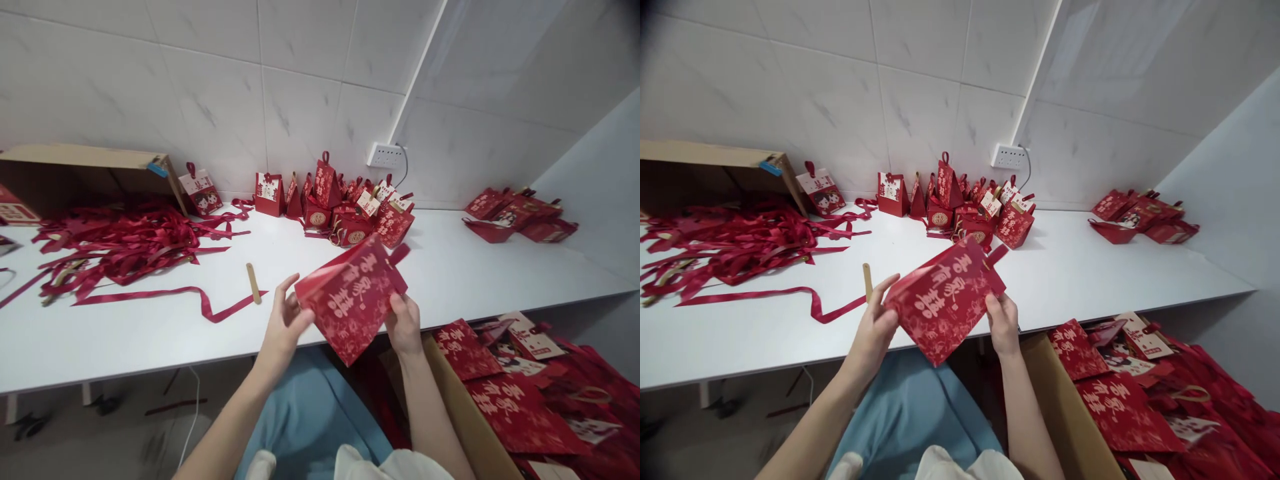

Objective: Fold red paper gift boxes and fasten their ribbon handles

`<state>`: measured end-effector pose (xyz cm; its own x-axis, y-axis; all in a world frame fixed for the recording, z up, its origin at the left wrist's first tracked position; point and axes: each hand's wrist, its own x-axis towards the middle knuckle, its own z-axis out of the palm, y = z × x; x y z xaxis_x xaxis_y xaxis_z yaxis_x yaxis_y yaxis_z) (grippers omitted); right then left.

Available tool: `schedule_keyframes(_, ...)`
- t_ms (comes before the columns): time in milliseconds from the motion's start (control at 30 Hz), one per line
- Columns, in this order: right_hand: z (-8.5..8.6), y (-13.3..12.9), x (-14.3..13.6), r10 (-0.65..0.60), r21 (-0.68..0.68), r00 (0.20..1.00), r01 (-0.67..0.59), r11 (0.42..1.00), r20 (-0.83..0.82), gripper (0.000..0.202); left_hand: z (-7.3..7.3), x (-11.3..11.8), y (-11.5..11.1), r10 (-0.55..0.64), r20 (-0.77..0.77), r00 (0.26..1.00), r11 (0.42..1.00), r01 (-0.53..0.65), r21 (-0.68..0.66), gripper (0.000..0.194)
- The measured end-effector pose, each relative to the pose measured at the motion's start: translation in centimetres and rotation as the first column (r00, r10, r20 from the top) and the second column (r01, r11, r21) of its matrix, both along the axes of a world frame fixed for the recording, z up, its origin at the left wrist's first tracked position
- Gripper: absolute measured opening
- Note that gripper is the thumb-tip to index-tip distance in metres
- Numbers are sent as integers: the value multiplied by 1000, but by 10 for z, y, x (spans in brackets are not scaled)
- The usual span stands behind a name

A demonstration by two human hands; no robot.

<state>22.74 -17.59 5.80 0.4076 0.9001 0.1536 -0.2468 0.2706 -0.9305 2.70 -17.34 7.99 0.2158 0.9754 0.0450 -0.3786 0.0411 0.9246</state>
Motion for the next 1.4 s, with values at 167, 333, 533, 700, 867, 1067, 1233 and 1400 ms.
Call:
schedule_keyframes(167, 33, -14, -7, -82, -202, 955, 143, 969, 283, 51, -10, 3, 6, -329, 302, 895, 790, 436, -431, 61)
schedule_keyframes(333, 55, -16, -9, -78, -305, 888, 236, 923, 453, 58, -18, 9, 3, -342, 468, 815, 650, 565, -508, 58)
schedule_keyframes(533, 32, 6, 3, -41, -377, 993, 81, 923, 113, 43, -11, 9, -2, -225, 379, 898, 835, 378, -399, 38)
schedule_keyframes(700, 9, 14, -1, 80, -444, 985, -140, 885, -150, 34, 2, 3, -4, -65, 287, 956, 927, 165, -337, 41)
schedule_keyframes(867, 3, 11, -6, 40, -460, 970, -151, 875, -241, 33, 4, 0, -4, -86, 180, 980, 943, 138, -301, 45)
schedule_keyframes(1067, -2, 8, -9, 85, -386, 942, -214, 898, -326, 27, 3, 4, -5, -136, 63, 989, 961, 147, -235, 48)
schedule_keyframes(1233, -6, 3, -6, 127, -409, 961, -222, 885, -247, 28, 1, 8, -4, -190, -49, 981, 965, 178, -193, 49)
schedule_keyframes(1400, -2, -32, 41, -104, -361, 972, 177, 916, 213, 38, -31, 15, 25, -188, -436, 880, 967, 243, 73, 53)
